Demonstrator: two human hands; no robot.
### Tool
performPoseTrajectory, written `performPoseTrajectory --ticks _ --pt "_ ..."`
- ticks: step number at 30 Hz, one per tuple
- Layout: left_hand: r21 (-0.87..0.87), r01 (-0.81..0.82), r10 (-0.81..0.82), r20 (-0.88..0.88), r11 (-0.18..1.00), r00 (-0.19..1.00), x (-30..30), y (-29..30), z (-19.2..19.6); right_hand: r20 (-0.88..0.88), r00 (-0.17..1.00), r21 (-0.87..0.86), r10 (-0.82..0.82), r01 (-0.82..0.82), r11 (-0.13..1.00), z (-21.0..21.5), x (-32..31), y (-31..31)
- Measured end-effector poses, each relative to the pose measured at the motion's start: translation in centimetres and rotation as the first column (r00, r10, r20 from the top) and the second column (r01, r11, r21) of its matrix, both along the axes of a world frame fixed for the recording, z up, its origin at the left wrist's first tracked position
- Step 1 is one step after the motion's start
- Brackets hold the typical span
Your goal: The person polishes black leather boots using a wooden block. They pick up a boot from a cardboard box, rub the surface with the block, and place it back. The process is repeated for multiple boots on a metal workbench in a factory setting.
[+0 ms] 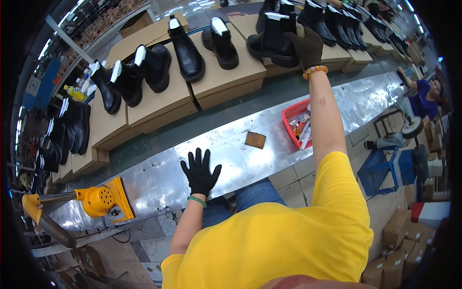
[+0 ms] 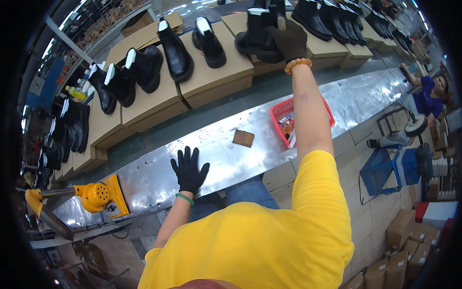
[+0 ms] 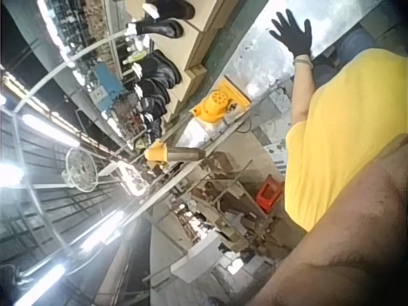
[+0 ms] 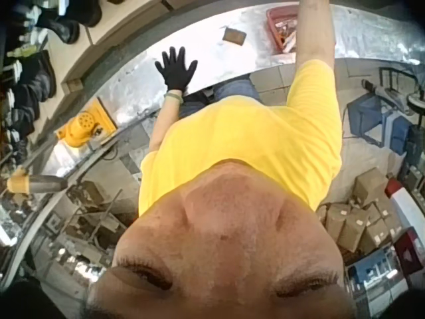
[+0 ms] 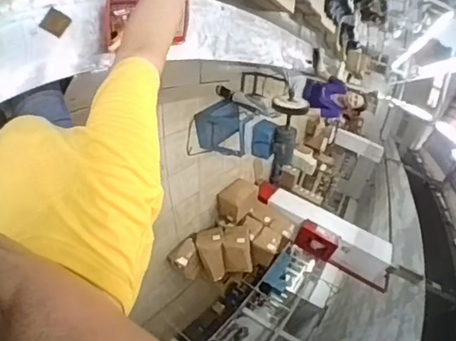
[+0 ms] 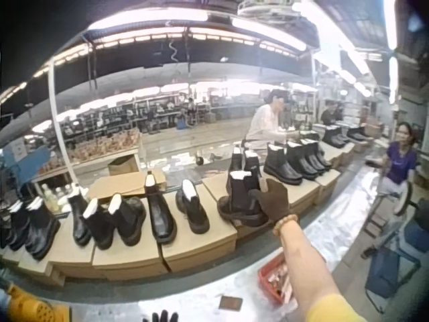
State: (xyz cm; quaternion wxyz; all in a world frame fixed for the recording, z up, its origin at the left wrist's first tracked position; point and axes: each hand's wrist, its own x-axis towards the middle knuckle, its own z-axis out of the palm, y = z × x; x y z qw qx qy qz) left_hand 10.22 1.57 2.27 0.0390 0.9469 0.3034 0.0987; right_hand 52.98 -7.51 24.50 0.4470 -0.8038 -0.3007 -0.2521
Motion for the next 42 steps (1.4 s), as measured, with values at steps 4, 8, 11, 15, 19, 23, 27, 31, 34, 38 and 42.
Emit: performPoseTrajectory --ticks 4,8,11,15,19,23,27,31,34,38,42 --pt "0.019 -0.02 0.02 -0.016 1.0 1.0 -0.3 0.2 -0.7 0.124 0.985 -0.171 0.123 -0.101 0.98 4.2 -5.0 -5.7" --pt "-0.128 -0.052 0.077 0.201 0.99 0.977 -0.1 1.8 -2.4 -0.089 0.909 -0.053 0.406 -0.412 0.91 6.6 -11.3 -9.0" --pt "-0.829 0.559 0.461 0.497 0.002 0.735 0.7 2.8 0.2 -0.348 0.749 -0.032 0.564 -0.611 0.791 6.6 -13.9 -10.1" --pt "-0.882 0.468 0.179 0.453 -0.051 0.873 -0.1 0.1 7.1 -0.335 0.394 0.122 0.856 -0.883 0.454 5.2 -17.0 -8.5" --pt "-0.557 0.712 0.647 0.362 -0.427 0.671 -2.3 -4.1 7.9 -0.541 0.078 0.322 0.838 -0.901 0.291 3.1 -21.0 -5.1" --pt "-0.121 0.76 0.63 0.485 -0.638 0.606 -6.0 -5.0 7.3 -0.328 0.162 0.257 0.931 -0.933 0.253 -1.4 -21.7 -2.4" --pt "-0.601 0.764 0.471 0.618 -0.235 0.63 -7.0 -3.1 10.1 -0.473 0.12 0.523 0.873 -0.759 0.388 -4.7 -24.0 -1.8" --pt "-0.665 0.722 0.414 0.722 0.192 0.555 -7.6 -1.4 7.9 -0.378 -0.004 0.761 0.926 -0.571 0.308 -14.4 -26.7 -0.5" --pt "-0.7 0.609 0.352 0.714 0.374 0.605 -8.2 -0.6 8.4 -0.374 -0.002 0.801 0.927 -0.504 0.322 -20.2 -27.7 -0.2" --pt "-0.694 0.528 0.339 0.71 0.491 0.618 -8.3 -0.7 9.0 -0.356 -0.129 0.746 0.926 -0.636 0.198 -15.4 -29.6 -0.2" --pt "-0.665 0.456 0.318 0.712 0.592 0.625 -7.9 -0.8 9.4 -0.443 -0.208 0.771 0.872 -0.584 0.253 -11.0 -31.1 -0.6"
